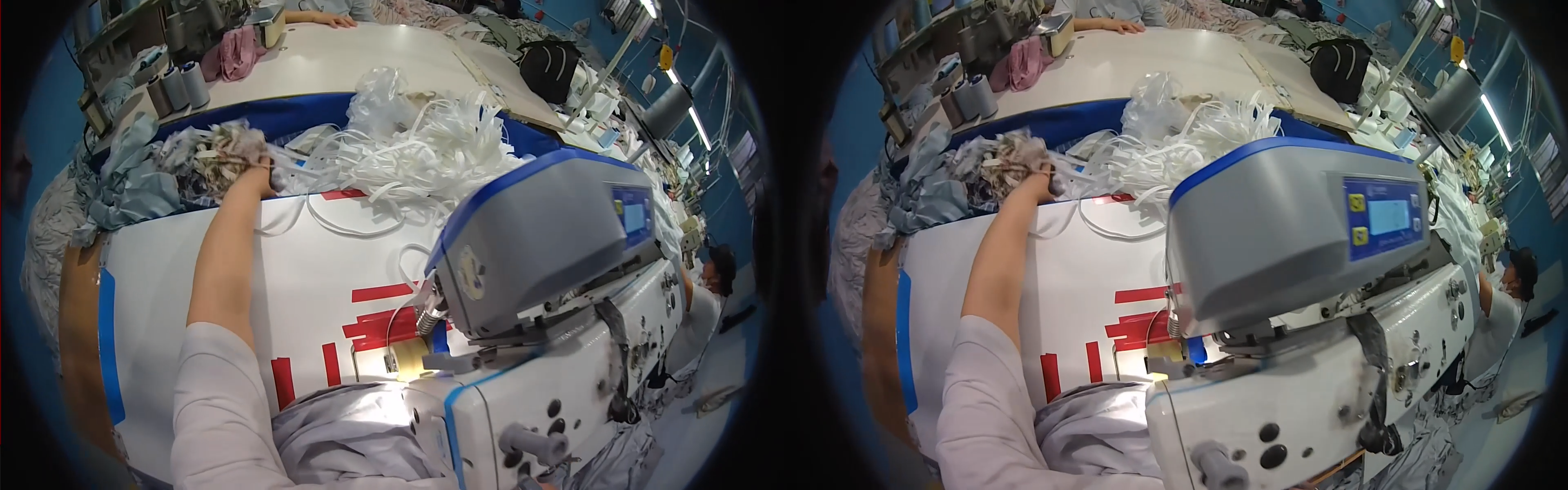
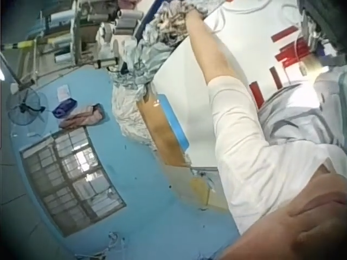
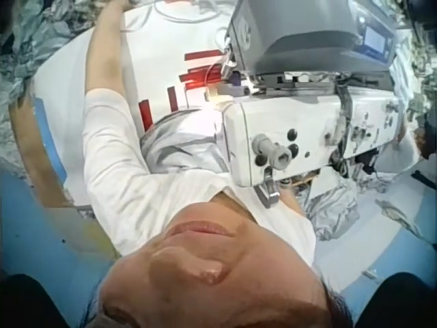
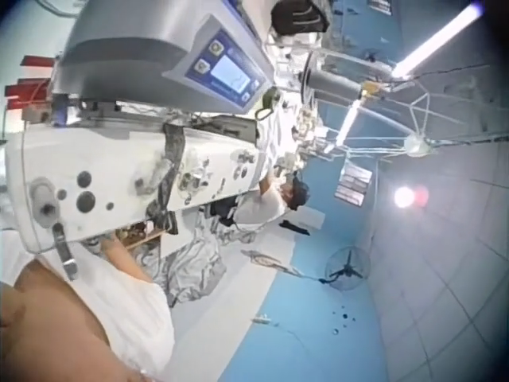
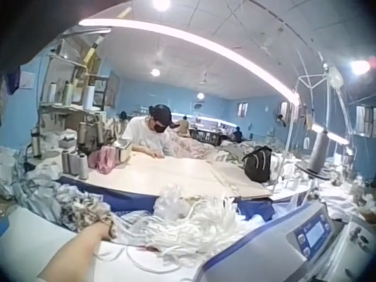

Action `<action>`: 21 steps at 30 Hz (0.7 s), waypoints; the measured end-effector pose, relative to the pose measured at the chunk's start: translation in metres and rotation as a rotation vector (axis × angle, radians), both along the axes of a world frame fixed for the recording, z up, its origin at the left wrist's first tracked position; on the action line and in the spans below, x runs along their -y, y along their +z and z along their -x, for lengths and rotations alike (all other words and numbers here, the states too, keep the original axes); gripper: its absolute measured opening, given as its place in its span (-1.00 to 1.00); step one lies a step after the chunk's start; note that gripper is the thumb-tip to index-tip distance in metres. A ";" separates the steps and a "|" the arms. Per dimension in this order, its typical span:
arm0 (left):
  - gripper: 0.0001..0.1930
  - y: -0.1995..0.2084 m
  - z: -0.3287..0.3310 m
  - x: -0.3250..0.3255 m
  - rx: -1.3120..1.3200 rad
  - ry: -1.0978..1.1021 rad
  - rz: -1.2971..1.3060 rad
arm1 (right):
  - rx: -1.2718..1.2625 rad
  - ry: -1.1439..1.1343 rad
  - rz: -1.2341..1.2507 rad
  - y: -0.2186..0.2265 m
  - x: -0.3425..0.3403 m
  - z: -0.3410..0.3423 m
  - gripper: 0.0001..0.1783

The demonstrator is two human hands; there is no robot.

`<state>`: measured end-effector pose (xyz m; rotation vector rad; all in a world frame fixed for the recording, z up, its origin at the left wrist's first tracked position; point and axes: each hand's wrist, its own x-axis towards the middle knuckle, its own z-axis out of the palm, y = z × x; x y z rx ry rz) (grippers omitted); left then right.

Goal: Sewing fabric to create pillowcases using an industrial sewing machine.

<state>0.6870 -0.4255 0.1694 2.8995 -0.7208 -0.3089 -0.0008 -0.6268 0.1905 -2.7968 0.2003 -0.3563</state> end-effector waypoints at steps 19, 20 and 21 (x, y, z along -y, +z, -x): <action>-0.70 0.022 0.011 -0.001 0.218 -0.135 -0.199 | -0.039 -0.038 -0.011 -0.002 0.003 -0.005 -0.84; -0.76 0.030 0.018 0.003 0.316 -0.104 0.033 | -0.044 -0.040 -0.013 -0.003 0.003 -0.005 -0.84; -0.80 0.037 0.024 0.006 0.413 -0.115 0.296 | -0.044 -0.040 -0.010 -0.002 0.003 -0.005 -0.84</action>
